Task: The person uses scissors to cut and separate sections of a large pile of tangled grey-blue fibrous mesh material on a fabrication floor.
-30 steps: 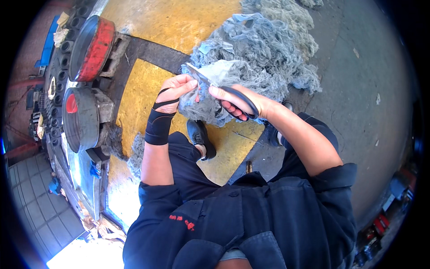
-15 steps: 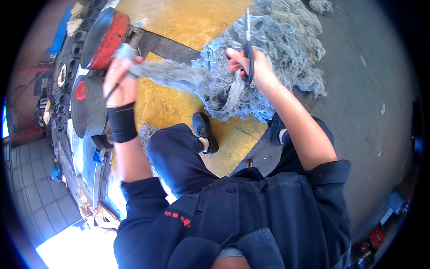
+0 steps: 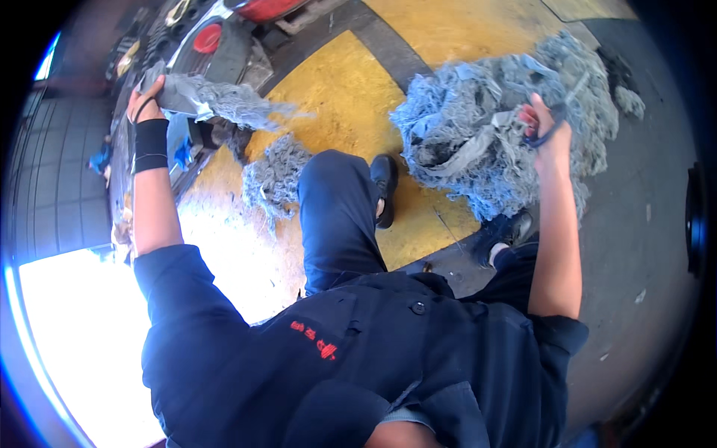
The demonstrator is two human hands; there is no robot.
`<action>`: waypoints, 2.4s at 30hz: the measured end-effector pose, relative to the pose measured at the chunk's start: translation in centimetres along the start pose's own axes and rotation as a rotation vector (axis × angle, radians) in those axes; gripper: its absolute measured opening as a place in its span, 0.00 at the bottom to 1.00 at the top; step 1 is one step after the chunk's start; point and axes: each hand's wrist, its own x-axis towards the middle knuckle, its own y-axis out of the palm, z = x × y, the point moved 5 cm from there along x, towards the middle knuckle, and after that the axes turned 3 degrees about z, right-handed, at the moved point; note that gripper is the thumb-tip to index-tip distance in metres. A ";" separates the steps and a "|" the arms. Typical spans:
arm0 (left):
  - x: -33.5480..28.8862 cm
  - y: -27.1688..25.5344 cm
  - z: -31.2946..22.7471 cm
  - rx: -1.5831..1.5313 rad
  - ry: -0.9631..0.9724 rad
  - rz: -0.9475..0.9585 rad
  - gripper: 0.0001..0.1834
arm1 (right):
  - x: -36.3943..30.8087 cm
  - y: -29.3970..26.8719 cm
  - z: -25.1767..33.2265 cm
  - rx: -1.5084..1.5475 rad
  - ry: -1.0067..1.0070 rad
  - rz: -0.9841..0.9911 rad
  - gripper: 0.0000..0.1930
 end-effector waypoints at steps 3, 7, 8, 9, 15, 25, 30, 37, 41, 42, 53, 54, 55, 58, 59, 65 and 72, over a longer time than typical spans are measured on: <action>2.7 -9.9 5.7 0.318 -0.024 -0.247 0.31 | 0.0 0.0 0.3 0.035 0.000 -0.038 0.15; 1.1 -11.4 13.8 1.179 -0.064 -0.102 0.22 | -0.3 -1.2 1.6 0.063 -0.049 -0.090 0.14; 0.9 -11.3 17.2 1.550 -0.135 0.125 0.19 | -0.4 -1.7 2.3 0.056 -0.075 -0.122 0.14; -0.1 -13.7 20.7 1.640 -0.204 0.255 0.19 | -0.4 -1.5 2.5 0.071 -0.086 -0.123 0.14; -8.5 7.3 27.6 -0.103 -0.757 0.294 0.20 | -1.2 -6.6 5.4 0.232 -0.243 -0.358 0.14; -33.1 55.6 18.0 0.341 -0.085 1.333 0.29 | -3.6 -9.2 7.2 0.323 -0.328 -0.446 0.12; -40.1 64.9 16.1 0.557 0.123 1.277 0.42 | -4.8 -9.9 7.5 0.272 -0.289 -0.476 0.11; -39.7 65.4 17.3 0.231 0.208 1.302 0.15 | -4.3 -10.5 7.3 -0.108 -0.346 -0.476 0.15; -35.9 62.8 7.3 0.029 0.133 1.476 0.09 | -4.3 -10.8 7.8 -0.483 -0.414 -0.452 0.25; -35.2 61.6 4.7 -0.026 0.050 1.523 0.08 | -4.3 -10.5 8.2 -0.533 -0.407 -0.424 0.27; -25.1 51.1 -17.8 0.085 0.785 1.465 0.09 | -4.8 -8.6 11.9 -0.685 -0.552 -0.349 0.16; -24.0 50.9 -18.8 0.078 0.804 1.394 0.09 | -4.9 -8.8 12.2 -0.577 -0.567 -0.361 0.15; -23.6 50.9 -20.1 0.070 0.839 1.389 0.09 | -4.6 -9.4 12.3 -0.469 -0.597 -0.364 0.14; -23.9 49.3 -21.9 0.270 0.954 1.203 0.10 | -4.2 -10.2 12.1 -0.378 -0.723 -0.460 0.15; -24.4 48.5 -21.3 0.259 0.857 1.189 0.10 | -4.4 -10.1 12.4 -0.367 -0.741 -0.498 0.15; -29.4 46.4 -3.3 0.100 -0.309 1.355 0.18 | -7.1 -6.7 11.9 -0.749 -0.789 -0.334 0.14; -32.6 41.4 3.5 -0.642 -1.212 1.012 0.23 | -12.5 3.8 3.1 -0.516 -0.468 0.437 0.16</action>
